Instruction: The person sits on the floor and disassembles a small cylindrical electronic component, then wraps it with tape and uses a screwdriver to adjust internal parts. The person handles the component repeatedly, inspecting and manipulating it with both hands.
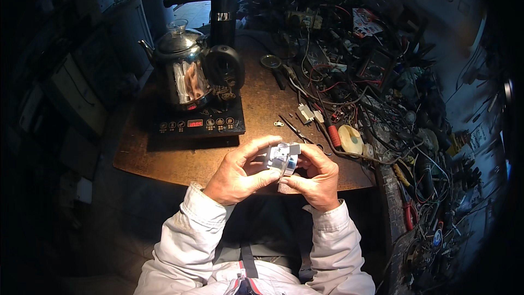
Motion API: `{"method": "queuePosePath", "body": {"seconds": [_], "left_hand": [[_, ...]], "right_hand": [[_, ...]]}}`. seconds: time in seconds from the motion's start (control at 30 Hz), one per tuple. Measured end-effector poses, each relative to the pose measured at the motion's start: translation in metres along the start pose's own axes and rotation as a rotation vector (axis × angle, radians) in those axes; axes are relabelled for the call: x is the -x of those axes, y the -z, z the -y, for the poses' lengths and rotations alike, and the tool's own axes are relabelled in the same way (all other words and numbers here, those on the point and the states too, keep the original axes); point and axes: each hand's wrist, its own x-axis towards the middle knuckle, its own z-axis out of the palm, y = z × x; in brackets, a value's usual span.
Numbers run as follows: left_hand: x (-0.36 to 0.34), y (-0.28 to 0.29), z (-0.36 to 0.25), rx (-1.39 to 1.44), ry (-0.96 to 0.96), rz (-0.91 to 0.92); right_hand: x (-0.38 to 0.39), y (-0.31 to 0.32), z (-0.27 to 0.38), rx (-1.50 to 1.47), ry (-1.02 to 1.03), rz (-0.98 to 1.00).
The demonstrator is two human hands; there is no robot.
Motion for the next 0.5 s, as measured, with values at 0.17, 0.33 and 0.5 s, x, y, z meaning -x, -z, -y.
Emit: {"method": "queuePosePath", "body": {"seconds": [0.17, 0.33, 0.5], "left_hand": [[0.001, -0.001, -0.001, -0.023, -0.017, -0.006], [0.002, 0.001, 0.007, 0.005, -0.092, -0.019], [0.002, 0.002, 0.011, 0.022, -0.142, -0.016]], "right_hand": [[-0.001, -0.002, 0.007, -0.065, -0.038, 0.02], [-0.002, 0.002, 0.006, -0.05, 0.003, 0.086], [-0.001, 0.005, 0.008, -0.083, -0.019, 0.106]]}}
